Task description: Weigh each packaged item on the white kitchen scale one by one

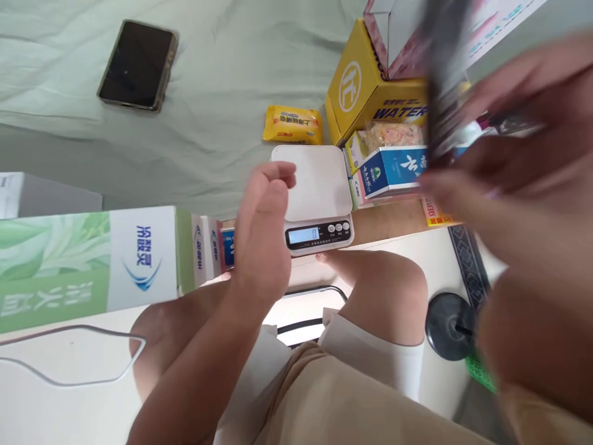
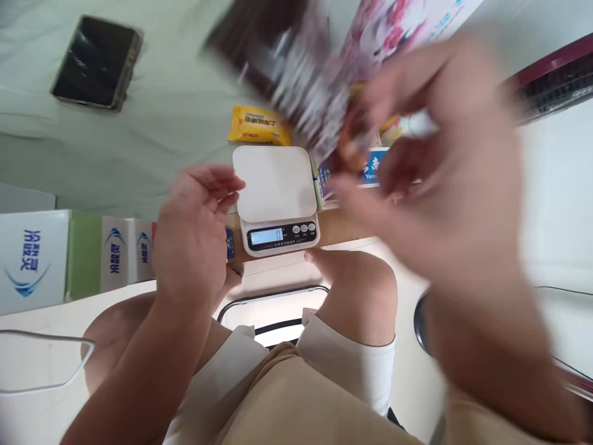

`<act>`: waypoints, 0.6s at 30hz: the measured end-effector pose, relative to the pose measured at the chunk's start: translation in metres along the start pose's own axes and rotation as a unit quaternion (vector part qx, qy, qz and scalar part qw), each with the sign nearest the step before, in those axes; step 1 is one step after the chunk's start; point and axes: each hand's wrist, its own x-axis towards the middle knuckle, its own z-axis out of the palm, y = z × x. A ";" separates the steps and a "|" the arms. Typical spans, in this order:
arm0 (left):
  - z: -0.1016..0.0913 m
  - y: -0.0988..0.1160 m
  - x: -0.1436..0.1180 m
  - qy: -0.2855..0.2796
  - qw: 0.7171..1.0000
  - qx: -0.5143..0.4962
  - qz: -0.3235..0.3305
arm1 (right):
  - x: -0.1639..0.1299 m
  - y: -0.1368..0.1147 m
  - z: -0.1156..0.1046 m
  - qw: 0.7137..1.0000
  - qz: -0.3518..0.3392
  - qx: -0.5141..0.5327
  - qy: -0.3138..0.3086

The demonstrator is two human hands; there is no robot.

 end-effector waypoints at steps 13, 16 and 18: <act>0.000 -0.003 -0.010 0.049 0.996 0.050 0.050 | -0.058 0.002 0.104 0.987 -0.063 0.071 0.128; 0.003 0.000 -0.014 0.033 0.996 0.054 0.066 | -0.066 0.016 0.109 0.962 -0.149 0.129 0.190; 0.007 0.002 -0.016 0.030 0.995 0.056 0.072 | -0.069 0.025 0.116 0.953 -0.167 0.141 0.208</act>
